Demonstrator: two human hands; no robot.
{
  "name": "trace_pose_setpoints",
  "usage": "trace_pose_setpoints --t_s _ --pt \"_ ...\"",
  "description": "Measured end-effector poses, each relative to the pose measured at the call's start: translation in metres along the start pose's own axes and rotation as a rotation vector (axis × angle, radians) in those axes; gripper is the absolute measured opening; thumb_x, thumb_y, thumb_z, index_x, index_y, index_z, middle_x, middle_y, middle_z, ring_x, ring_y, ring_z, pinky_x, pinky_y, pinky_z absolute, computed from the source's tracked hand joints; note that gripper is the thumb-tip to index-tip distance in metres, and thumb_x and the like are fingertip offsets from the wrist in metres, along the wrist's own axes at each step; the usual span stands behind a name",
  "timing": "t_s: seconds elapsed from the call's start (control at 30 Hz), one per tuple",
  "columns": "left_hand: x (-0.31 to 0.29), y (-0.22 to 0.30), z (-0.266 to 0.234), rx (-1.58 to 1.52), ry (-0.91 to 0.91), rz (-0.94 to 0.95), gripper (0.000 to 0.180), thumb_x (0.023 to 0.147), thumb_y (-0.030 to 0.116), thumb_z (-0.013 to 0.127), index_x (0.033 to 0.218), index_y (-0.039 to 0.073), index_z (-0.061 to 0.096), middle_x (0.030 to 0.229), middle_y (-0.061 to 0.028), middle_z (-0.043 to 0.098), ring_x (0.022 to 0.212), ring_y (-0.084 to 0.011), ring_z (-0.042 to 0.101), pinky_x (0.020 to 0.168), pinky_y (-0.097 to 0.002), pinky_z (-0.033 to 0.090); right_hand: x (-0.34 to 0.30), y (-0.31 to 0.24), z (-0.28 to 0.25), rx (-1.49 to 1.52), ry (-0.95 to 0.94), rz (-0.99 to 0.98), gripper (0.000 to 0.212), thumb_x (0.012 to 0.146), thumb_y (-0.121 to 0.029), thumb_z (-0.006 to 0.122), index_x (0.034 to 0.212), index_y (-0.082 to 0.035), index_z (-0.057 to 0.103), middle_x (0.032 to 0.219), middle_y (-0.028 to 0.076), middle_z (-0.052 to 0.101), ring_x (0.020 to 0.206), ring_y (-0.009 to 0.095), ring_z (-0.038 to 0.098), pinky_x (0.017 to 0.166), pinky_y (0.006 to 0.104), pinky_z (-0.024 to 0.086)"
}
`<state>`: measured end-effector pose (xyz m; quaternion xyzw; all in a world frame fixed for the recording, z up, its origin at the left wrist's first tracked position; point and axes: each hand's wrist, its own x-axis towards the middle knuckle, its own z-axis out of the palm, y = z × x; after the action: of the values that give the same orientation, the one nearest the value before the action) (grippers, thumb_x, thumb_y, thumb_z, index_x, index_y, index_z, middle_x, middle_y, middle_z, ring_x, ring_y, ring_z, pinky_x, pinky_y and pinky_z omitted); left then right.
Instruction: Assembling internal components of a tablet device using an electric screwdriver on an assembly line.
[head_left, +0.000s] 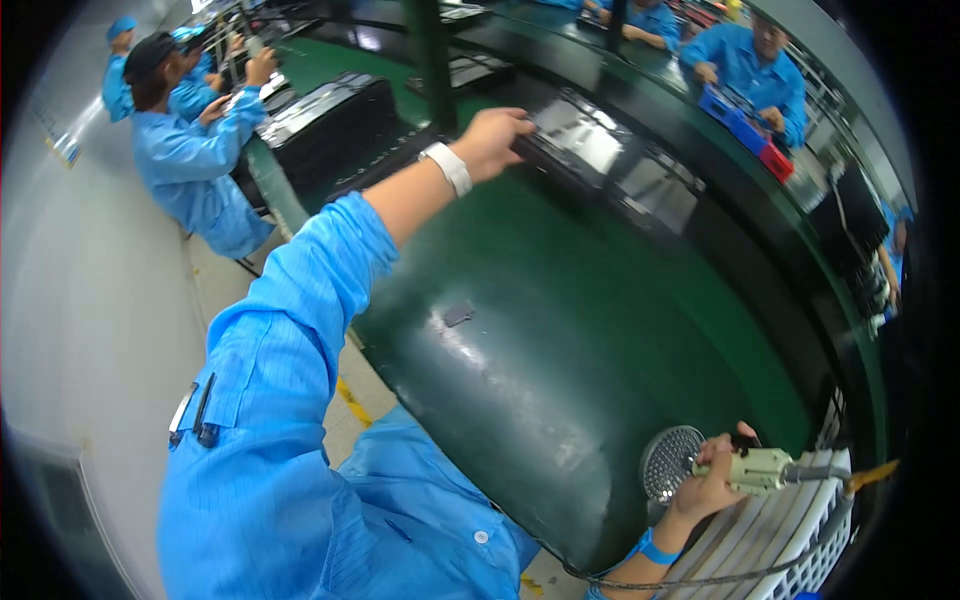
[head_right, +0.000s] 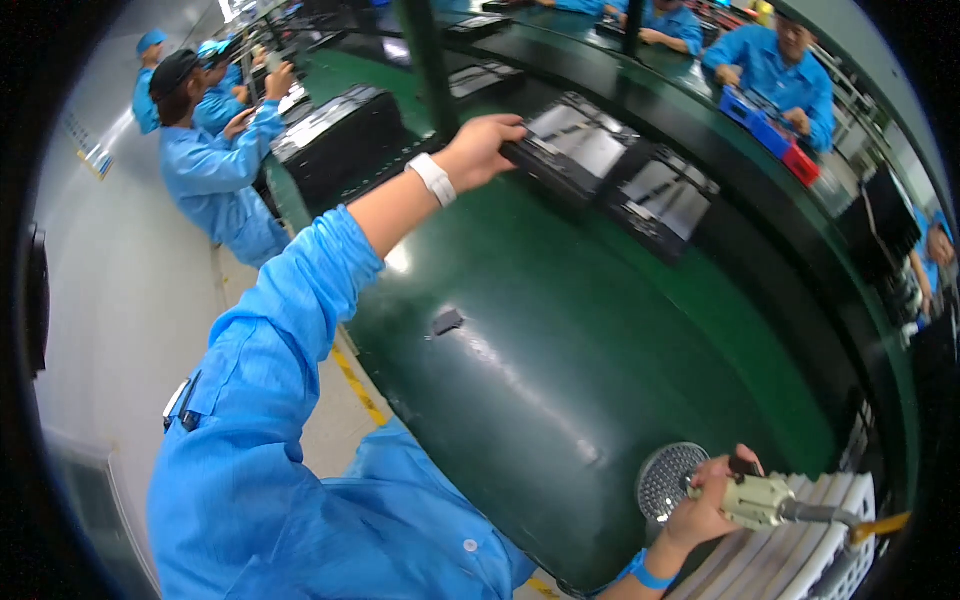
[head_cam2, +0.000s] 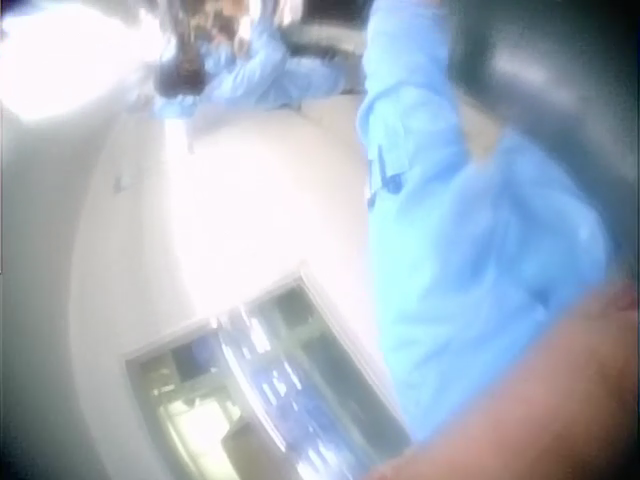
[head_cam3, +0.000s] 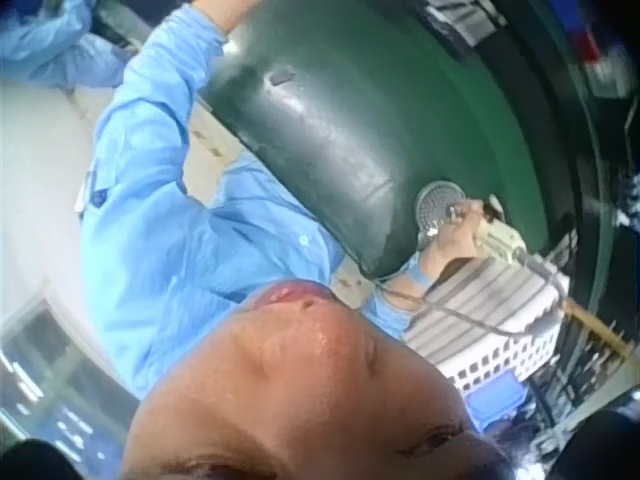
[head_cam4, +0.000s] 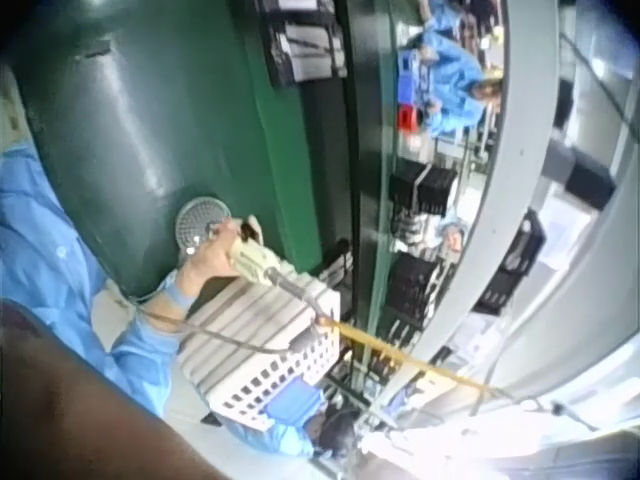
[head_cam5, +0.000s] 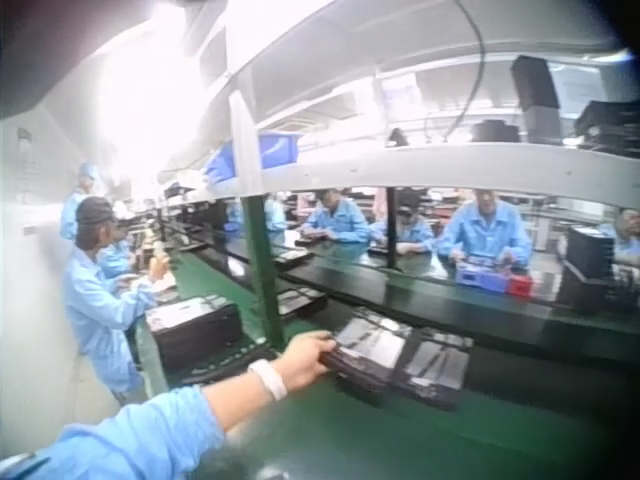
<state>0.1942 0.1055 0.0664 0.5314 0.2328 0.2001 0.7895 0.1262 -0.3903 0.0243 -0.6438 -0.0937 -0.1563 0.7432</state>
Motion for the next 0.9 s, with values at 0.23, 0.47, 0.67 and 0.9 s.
trace_pose_setpoints --t_s 0.23,0.47,0.67,0.9 --pt "0.088 -0.028 -0.029 0.379 0.179 0.106 0.04 0.093 0.012 0.063 0.132 0.006 0.058 0.121 -0.0113 0.063 0.106 -0.0252 0.061 0.097 -0.0441 0.046 -0.002 -0.007 0.0 0.041 0.016 0.02 0.033 0.081 0.008 0.053 0.114 0.004 0.054 0.069 0.006 0.051 0.056 0.01 0.047 0.053 0.0224 0.042" --pt "0.07 -0.055 0.041 1.2 -0.042 0.782 0.033 0.086 0.027 0.073 0.108 0.003 0.069 0.116 -0.0183 0.065 0.102 -0.0382 0.062 0.092 -0.0412 0.049 -0.008 -0.006 -0.001 -0.019 0.024 0.038 0.031 0.083 0.005 0.058 0.114 0.003 0.054 0.071 0.006 0.052 0.058 0.011 0.05 0.052 0.0225 0.044" --pt "0.063 -0.087 0.11 1.591 -0.247 0.304 0.116 0.063 0.07 0.078 0.14 -0.008 0.041 0.124 -0.0313 0.058 0.112 -0.0387 0.061 0.103 -0.0415 0.045 -0.006 -0.012 0.003 0.016 -0.013 0.025 0.031 0.083 0.005 0.058 0.114 0.003 0.054 0.071 0.006 0.053 0.058 0.011 0.05 0.052 0.0228 0.044" --pt "0.042 -0.071 0.125 0.867 -0.336 -0.117 0.082 0.073 0.039 0.084 0.132 -0.005 0.048 0.109 -0.0126 0.063 0.082 -0.0183 0.061 0.06 -0.0308 0.047 -0.001 -0.004 0.0 0.019 0.007 0.047 0.03 0.084 0.005 0.06 0.114 0.003 0.055 0.072 0.006 0.055 0.057 0.01 0.05 0.052 0.0227 0.044"
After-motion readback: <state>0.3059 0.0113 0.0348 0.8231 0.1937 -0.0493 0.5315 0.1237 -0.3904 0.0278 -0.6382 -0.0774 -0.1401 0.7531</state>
